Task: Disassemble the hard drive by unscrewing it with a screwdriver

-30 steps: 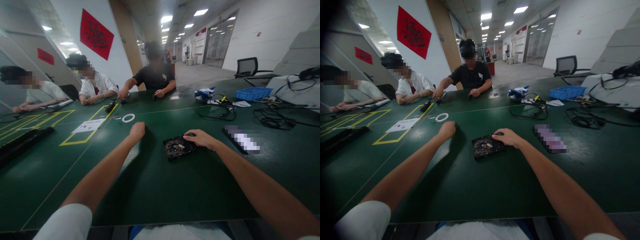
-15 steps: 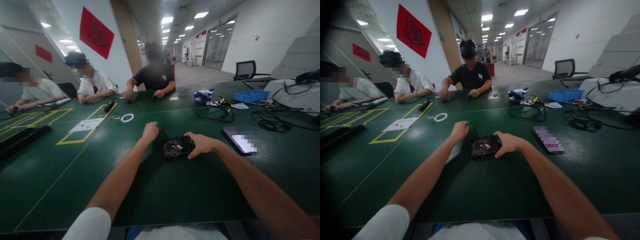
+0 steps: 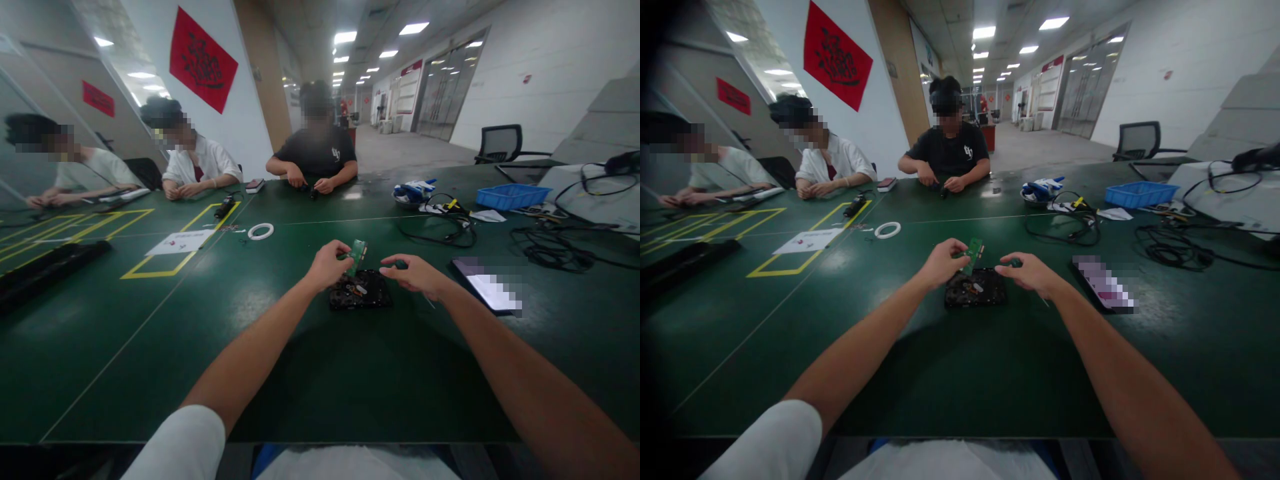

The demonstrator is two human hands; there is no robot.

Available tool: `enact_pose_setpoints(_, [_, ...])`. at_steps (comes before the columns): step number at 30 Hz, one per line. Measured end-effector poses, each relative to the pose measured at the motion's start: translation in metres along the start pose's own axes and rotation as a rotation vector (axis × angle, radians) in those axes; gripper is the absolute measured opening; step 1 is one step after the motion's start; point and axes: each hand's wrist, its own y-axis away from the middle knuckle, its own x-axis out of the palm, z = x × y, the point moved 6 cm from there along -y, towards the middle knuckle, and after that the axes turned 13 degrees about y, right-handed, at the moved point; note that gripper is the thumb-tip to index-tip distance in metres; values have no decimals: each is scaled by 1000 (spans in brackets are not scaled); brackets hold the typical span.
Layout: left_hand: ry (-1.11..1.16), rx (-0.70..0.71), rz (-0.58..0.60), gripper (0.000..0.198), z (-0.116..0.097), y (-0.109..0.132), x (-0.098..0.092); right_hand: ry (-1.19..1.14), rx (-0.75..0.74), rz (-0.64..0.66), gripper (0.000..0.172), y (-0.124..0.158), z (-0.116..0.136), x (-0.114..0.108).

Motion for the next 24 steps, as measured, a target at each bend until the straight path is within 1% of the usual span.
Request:
enact_pose_setpoints(2, [60, 27, 70, 20, -10, 11, 24, -112, -18, 36, 65, 0, 4, 6])
enact_pose_setpoints(4, [96, 51, 130, 21, -19, 19, 38, -200, -39, 40, 57, 0, 8, 10])
enact_pose_setpoints(6, [113, 65, 182, 21, -26, 23, 42, -278, -57, 49, 49, 0, 9, 12])
enact_pose_setpoints(7, [105, 67, 199, 21, -27, 22, 41, -314, -68, 56, 47, -1, 9, 12])
enact_pose_setpoints(9, [28, 69, 186, 22, -24, 15, 28, -384, -79, 62, 43, -3, 6, 11])
enact_pose_setpoints(10, [-54, 75, 146, 23, -18, 10, 16, -418, -77, 58, 42, -5, 3, 9])
enact_pose_setpoints(12, [-275, 82, 2, 22, 0, -3, -15, -490, -58, 41, 40, -9, -4, 5])
enact_pose_setpoints(13, [-388, 64, -80, 23, 12, -9, -33, -526, -48, 32, 39, -11, -9, 3])
enact_pose_setpoints(14, [-485, 23, -138, 27, 26, -13, -50, -561, -37, 21, 38, -13, -13, 2])
enact_pose_setpoints(15, [-559, -25, -152, 32, 42, -17, -64, -597, -31, 8, 37, -16, -16, 0])
enact_pose_setpoints(17, [-627, -75, -100, 41, 70, -21, -82, -657, -25, -6, 35, -19, -22, -2])
enact_pose_setpoints(18, [-632, -78, -74, 43, 81, -22, -87, -680, -24, -8, 33, -20, -23, -3])
enact_pose_setpoints(20, [-641, -70, 2, 46, 97, -21, -89, -708, -21, -6, 29, -22, -26, -4])
enact_pose_setpoints(22, [-650, -60, 58, 46, 105, -20, -82, -728, -14, -12, 26, -22, -27, -4])
enact_pose_setpoints(24, [-658, -48, 98, 45, 107, -18, -72, -743, -8, -18, 24, -22, -28, -5])
